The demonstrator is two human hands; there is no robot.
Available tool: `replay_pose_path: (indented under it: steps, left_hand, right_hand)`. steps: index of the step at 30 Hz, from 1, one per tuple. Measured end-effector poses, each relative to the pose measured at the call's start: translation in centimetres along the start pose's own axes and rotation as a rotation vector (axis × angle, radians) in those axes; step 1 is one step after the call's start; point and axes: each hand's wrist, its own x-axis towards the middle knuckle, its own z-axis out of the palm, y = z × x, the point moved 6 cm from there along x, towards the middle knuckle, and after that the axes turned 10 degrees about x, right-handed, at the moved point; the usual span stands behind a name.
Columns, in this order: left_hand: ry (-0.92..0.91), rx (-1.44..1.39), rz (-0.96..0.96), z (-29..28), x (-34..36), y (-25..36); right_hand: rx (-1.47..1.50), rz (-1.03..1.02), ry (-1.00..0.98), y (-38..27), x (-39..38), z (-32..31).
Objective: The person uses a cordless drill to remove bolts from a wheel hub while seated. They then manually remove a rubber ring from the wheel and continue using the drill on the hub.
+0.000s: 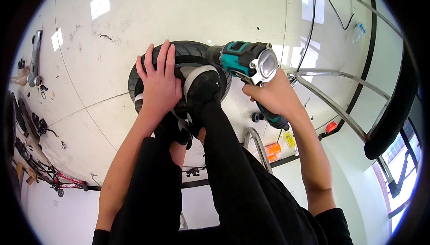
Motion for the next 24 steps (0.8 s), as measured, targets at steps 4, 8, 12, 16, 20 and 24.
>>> replay_pose_path:
  steps: [4,8,12,16,20,24]
  left_hand:
    - [0.022,-0.009,-0.001,0.0,-0.2,0.0]
    - [0.031,-0.029,-0.004,0.1,-0.3,-0.1]
    - [0.029,-0.046,-0.023,-0.1,-0.3,-0.3]
    - [0.028,-0.045,-0.043,-0.1,-0.3,-0.5]
    - [0.041,-0.056,-0.042,0.0,-0.5,-0.6]
    - [0.046,-0.039,-0.037,-0.1,-0.4,-0.6]
  right_hand:
    - [-0.261,-0.239,0.043,-1.0,-1.1,-0.5]
    - [-0.28,-0.235,0.056,-0.5,-1.8,-0.7]
    - [-0.363,-0.207,0.117,1.6,-3.4,-2.3]
    - [-0.371,-0.262,0.035,1.4,-4.2,-3.8]
    - [-0.348,-0.299,0.108,2.1,-4.8,-4.8]
    - [-0.287,-0.358,0.105,1.2,-5.0,-3.8]
